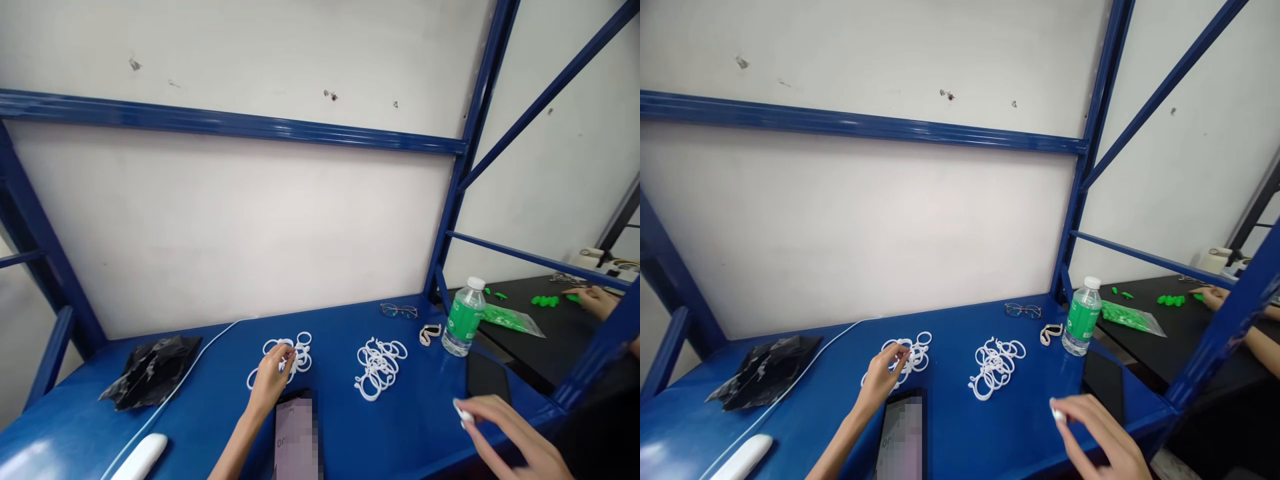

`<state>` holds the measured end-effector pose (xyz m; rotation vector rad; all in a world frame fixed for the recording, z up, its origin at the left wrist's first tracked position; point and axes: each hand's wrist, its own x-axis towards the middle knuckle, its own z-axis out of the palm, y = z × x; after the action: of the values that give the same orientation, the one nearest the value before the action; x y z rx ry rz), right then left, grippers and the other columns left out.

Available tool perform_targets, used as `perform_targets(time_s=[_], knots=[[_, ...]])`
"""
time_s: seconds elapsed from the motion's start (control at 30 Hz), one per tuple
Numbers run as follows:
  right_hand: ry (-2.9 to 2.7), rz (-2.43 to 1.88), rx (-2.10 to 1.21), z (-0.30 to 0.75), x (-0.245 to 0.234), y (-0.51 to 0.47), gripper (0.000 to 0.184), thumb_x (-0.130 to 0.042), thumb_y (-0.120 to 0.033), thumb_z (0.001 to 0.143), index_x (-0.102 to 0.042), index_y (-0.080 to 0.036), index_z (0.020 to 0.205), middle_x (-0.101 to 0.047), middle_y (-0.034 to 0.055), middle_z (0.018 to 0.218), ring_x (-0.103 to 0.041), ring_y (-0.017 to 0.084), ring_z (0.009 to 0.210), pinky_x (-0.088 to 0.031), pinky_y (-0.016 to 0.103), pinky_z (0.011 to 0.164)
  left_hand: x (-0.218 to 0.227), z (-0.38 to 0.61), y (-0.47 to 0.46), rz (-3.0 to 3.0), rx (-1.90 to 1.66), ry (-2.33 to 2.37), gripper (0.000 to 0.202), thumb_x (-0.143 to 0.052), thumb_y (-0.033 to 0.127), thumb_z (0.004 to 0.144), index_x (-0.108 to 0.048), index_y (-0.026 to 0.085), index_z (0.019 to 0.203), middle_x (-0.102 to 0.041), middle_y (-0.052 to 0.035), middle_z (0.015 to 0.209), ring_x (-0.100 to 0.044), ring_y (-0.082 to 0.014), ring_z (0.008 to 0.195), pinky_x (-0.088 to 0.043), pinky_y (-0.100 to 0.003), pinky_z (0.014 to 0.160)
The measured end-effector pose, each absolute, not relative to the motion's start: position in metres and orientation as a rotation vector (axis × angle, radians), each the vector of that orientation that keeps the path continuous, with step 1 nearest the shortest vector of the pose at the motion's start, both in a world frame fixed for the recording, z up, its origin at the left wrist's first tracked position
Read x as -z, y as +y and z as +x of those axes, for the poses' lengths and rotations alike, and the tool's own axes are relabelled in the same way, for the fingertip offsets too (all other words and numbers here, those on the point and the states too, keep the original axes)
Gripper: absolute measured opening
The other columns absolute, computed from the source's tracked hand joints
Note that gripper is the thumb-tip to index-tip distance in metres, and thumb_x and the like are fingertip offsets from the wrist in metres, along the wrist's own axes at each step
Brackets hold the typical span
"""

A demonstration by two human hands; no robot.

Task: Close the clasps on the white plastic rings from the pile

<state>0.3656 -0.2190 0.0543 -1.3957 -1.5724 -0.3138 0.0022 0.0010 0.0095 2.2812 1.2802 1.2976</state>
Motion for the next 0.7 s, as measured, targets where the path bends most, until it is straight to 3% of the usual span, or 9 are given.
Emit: perform_targets(time_s=[0.13,0.23,0.3,0.7], knots=[[-1.916,-1.526,0.676,0.405,-0.023,-0.185,0.031,-0.036,-0.029,0.099,-0.065,-0.025,0.108,-0.068,0.0067,0.09,-0.065,0.021,0.079,-0.051,0.034,0.066,-0.006,0.001,0.004,2.286,-1.3,1.258,0.024,-0.046,0.037,0.09,-0.061,0.021,0.079,-0.066,-0.0025,0.077,-0.061,-0.0167,0.068,-0.047,-0.025,0.063],[-2.067,-1.627,0.913,0.42,0.006,-0.172,0.044,-0.025,-0.008,0.096,-0.067,-0.02,0.1,-0.067,0.0078,0.086,-0.063,0.021,0.078,-0.048,0.034,0.068,-0.006,0.0,0.004,2.242,-1.301,1.24,0.025,-0.047,0.039,0.089,-0.062,0.021,0.079,-0.067,-0.0023,0.075,-0.062,-0.0169,0.066,-0.048,-0.025,0.061],[-2.106,-1.658,0.977,0.424,0.019,-0.17,0.047,-0.025,-0.002,0.092,-0.068,-0.019,0.1,-0.067,0.0085,0.087,-0.062,0.021,0.08,-0.047,0.034,0.07,-0.008,0.001,0.004,2.167,-1.31,1.232,0.026,-0.05,0.041,0.087,-0.063,0.021,0.08,-0.068,-0.0025,0.074,-0.063,-0.0175,0.066,-0.049,-0.026,0.06],[-2.076,-1.668,0.927,0.44,0.04,-0.163,0.038,-0.029,-0.027,0.1,-0.066,-0.02,0.108,-0.068,0.0083,0.093,-0.063,0.022,0.084,-0.045,0.034,0.071,-0.021,0.009,-0.01,1.859,-1.262,1.102,0.027,-0.057,0.043,0.084,-0.065,0.017,0.084,-0.071,-0.0052,0.081,-0.069,-0.0198,0.076,-0.056,-0.028,0.068]])
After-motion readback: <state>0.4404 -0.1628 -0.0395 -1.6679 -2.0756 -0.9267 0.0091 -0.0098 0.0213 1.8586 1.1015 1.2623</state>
